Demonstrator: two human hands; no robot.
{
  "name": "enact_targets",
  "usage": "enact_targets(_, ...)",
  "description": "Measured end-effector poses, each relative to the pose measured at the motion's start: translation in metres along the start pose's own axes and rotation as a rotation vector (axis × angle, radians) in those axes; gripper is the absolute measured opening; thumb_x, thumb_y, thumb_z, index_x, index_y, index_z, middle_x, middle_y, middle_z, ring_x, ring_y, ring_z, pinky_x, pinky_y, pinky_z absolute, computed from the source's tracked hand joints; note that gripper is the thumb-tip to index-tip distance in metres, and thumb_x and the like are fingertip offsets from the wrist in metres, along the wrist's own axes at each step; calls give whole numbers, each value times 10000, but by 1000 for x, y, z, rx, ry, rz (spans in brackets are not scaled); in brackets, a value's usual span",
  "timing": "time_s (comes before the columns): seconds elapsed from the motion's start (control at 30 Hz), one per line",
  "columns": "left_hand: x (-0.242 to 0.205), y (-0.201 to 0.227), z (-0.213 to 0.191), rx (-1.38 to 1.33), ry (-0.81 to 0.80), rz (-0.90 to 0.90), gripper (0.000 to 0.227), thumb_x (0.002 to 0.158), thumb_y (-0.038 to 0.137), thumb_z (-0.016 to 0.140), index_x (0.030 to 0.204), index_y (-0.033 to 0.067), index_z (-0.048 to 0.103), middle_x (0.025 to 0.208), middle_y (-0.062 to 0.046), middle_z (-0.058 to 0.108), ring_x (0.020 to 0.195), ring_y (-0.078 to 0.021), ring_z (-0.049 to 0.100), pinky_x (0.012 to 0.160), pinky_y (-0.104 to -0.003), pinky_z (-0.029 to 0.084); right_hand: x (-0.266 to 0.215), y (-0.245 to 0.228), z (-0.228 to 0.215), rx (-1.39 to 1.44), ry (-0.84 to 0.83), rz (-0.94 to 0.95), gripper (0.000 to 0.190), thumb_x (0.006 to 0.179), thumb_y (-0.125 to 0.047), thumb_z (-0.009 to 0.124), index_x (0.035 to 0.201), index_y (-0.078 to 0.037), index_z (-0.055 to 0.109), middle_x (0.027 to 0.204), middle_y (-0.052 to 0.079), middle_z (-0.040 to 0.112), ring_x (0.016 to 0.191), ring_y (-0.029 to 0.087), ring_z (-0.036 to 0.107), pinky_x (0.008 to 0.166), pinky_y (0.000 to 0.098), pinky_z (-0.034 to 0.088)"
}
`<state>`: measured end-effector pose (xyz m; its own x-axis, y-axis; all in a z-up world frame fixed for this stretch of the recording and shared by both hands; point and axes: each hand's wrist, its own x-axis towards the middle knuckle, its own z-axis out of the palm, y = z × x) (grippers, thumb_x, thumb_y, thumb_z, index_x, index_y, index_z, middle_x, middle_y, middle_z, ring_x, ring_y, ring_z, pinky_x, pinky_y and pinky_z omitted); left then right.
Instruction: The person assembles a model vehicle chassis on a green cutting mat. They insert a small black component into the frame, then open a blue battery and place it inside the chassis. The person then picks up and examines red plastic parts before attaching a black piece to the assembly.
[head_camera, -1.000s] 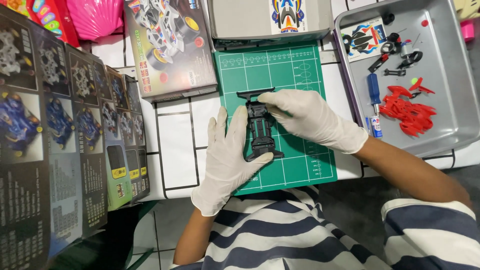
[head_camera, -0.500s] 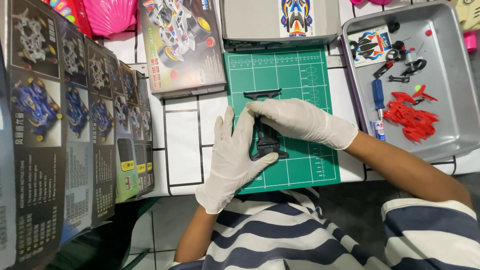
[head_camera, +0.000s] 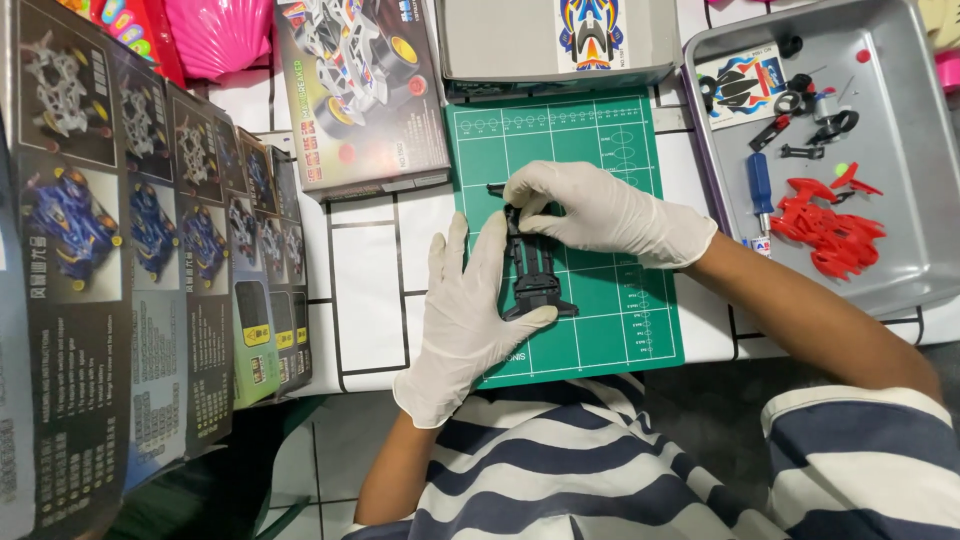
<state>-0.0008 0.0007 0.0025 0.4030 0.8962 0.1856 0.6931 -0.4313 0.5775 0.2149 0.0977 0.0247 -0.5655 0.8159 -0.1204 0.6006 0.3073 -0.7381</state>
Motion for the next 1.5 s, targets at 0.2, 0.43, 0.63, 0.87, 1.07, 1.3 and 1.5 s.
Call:
enact_targets(0.2,1,1,-2,-21,0,-8,1199,725,717,795,1618,89,301,1645,-123,407,1537,-485,257,1289,-632,127,-1,-5,-2,12,12,22,317,980,-101,693,1273,-112,573,1123,79,677,1056,253,751,917,377,596)
enact_targets(0.43,1,0,0,2,7,1,1186,730,735,776,1614,92,315,1645,-119,409,1540,-481,255,1289,-631,140,1,-7,-2,-20,-43,25,280,983,-81,677,1246,-49,587,1125,155,709,1052,320,751,887,419,608)
enact_targets(0.63,0,2,-2,0,16,2,1184,730,713,796,1614,88,315,1644,-116,411,1538,-487,256,1287,-641,150,-9,-7,-3,-236,101,-201,281,1015,-181,660,1262,-76,578,1034,130,673,990,342,716,862,465,595)
enact_targets(0.87,1,2,-4,-8,20,0,1185,728,712,797,1613,87,316,1633,-119,428,1528,-489,280,1270,-654,177,-28,-2,-12,-359,219,-161,188,965,-304,736,1143,-247,748,1168,-9,692,1055,206,690,967,357,526)
enact_targets(1.07,1,-3,-2,-2,2,4,1219,693,722,811,1610,82,324,1628,-109,440,1518,-488,295,1271,-649,176,-28,11,12,-593,161,-207,333,929,-405,708,1200,-217,665,1264,78,587,1080,305,666,899,449,573)
enact_targets(1.3,5,2,-5,-12,-24,-9,1209,719,701,814,1616,68,309,1625,-121,440,1505,-496,299,1263,-651,167,-63,26,-23,-363,290,-293,387,1033,-332,619,1374,-150,612,1241,135,646,1086,325,679,933,443,534)
enact_targets(1.5,5,4,-6,186,-87,34,1216,806,868,513,1638,33,214,1690,-236,258,1547,-492,247,1251,-616,192,-143,12,-110,-490,561,109,272,1020,-76,657,1283,-62,724,1186,113,750,1057,276,693,964,389,534)
